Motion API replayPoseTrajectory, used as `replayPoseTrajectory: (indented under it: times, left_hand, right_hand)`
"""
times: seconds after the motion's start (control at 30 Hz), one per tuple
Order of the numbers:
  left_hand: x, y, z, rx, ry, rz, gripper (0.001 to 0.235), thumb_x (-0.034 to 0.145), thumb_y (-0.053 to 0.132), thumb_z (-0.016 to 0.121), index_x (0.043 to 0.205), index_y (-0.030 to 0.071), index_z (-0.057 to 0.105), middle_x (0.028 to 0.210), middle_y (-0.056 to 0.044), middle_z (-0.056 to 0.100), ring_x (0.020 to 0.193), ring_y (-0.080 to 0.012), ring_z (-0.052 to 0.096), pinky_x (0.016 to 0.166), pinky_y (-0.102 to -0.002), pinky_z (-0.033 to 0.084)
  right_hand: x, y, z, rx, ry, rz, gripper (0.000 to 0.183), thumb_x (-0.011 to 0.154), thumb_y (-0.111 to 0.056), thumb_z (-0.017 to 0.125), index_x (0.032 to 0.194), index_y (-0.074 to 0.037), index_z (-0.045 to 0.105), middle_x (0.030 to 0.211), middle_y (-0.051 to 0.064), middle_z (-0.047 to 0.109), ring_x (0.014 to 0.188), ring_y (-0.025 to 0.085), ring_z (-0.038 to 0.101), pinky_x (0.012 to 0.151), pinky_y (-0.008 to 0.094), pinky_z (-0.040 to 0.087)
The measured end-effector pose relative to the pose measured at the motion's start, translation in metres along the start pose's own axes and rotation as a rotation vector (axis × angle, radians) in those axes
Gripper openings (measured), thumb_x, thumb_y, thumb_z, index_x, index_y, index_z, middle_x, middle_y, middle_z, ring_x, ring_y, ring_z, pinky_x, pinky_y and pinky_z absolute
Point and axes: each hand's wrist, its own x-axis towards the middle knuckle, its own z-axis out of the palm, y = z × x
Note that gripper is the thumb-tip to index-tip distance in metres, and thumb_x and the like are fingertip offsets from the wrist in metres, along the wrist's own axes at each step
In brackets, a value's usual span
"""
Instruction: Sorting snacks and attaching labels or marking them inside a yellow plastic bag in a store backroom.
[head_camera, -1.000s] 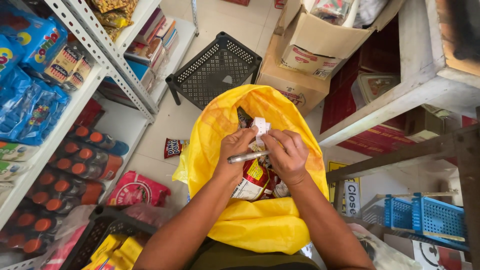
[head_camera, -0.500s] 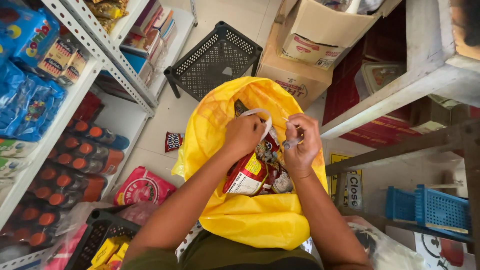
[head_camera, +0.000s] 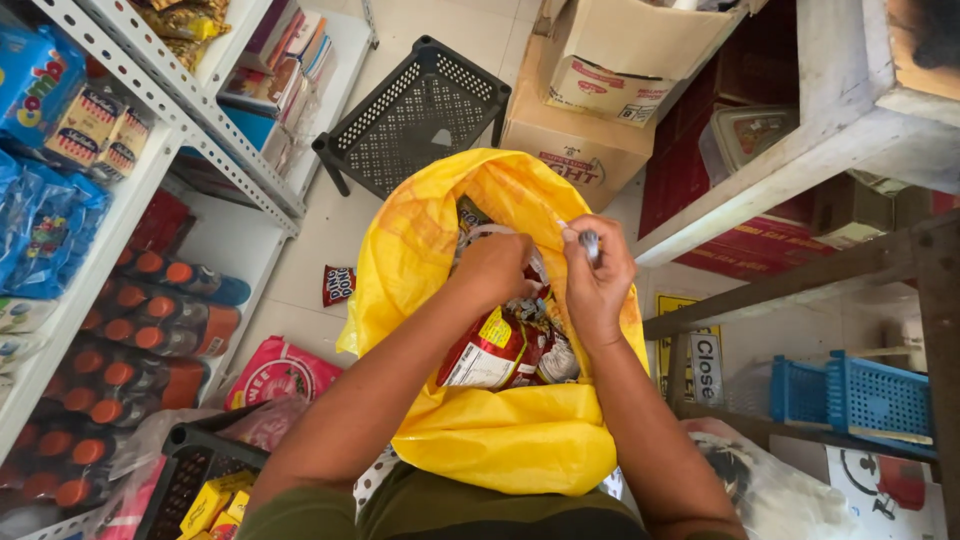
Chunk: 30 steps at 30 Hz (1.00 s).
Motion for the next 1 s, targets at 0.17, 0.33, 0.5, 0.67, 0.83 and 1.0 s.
replayPoseTrajectory:
  times: [0.17,0.33,0.5,0.67,0.83,1.0]
  left_hand:
    - [-0.011,-0.005,-0.018,-0.193,0.058,0.046,0.051,0.054,0.033,0.092,0.093,0.007,0.073,0.093,-0.015,0.074,0.091,-0.0341,0.071,0.081,-0.045,0.055]
    - [-0.036,0.004,-0.044,-0.295,0.059,-0.093,0.032,0.074,0.033,0.084,0.088,0.007,0.073,0.090,-0.014,0.075,0.091,-0.0316,0.072,0.084,-0.043,0.055]
    - [-0.081,-0.027,-0.066,-0.276,-0.004,0.408,0.055,0.072,-0.012,0.054,0.118,0.012,0.072,0.113,-0.018,0.070,0.109,-0.0374,0.064,0.097,-0.045,0.049]
    - [-0.106,-0.027,-0.072,-0.384,-0.127,0.488,0.057,0.069,-0.010,0.060,0.121,0.012,0.071,0.122,-0.014,0.069,0.114,-0.0357,0.063,0.101,-0.043,0.047]
    - [-0.108,-0.014,-0.087,-0.314,-0.310,0.292,0.028,0.078,0.007,0.075,0.105,0.012,0.073,0.112,-0.009,0.071,0.108,-0.0299,0.067,0.095,-0.037,0.051]
    - [-0.101,-0.014,-0.076,-0.624,-0.293,0.574,0.019,0.088,0.014,0.075,0.086,0.004,0.059,0.120,-0.009,0.071,0.117,-0.0246,0.065,0.099,-0.037,0.049]
  right_hand:
    - [0.007,0.017,-0.005,0.175,-0.137,0.152,0.005,0.102,0.000,0.067,0.105,-0.002,0.064,0.099,-0.002,0.060,0.089,0.005,0.054,0.079,0.021,0.045]
    - [0.015,0.018,-0.012,0.198,-0.126,0.218,0.006,0.101,-0.004,0.066,0.106,-0.004,0.065,0.092,-0.003,0.063,0.080,0.003,0.054,0.069,0.019,0.043]
    - [0.021,0.021,-0.015,0.299,-0.064,0.366,0.005,0.100,-0.006,0.067,0.105,-0.006,0.066,0.083,-0.002,0.062,0.066,0.002,0.049,0.055,0.019,0.034]
    - [0.022,0.024,-0.016,0.389,-0.073,0.390,0.005,0.101,-0.006,0.065,0.105,-0.006,0.064,0.084,0.000,0.063,0.064,0.002,0.048,0.052,0.019,0.031]
    - [0.024,0.020,-0.018,0.411,-0.065,0.380,0.004,0.101,-0.006,0.065,0.105,-0.006,0.063,0.088,0.001,0.065,0.066,0.003,0.049,0.052,0.019,0.031]
    - [0.032,0.011,-0.027,0.501,-0.097,0.397,0.005,0.102,-0.005,0.064,0.106,-0.007,0.062,0.093,0.005,0.067,0.071,0.006,0.054,0.055,0.021,0.034]
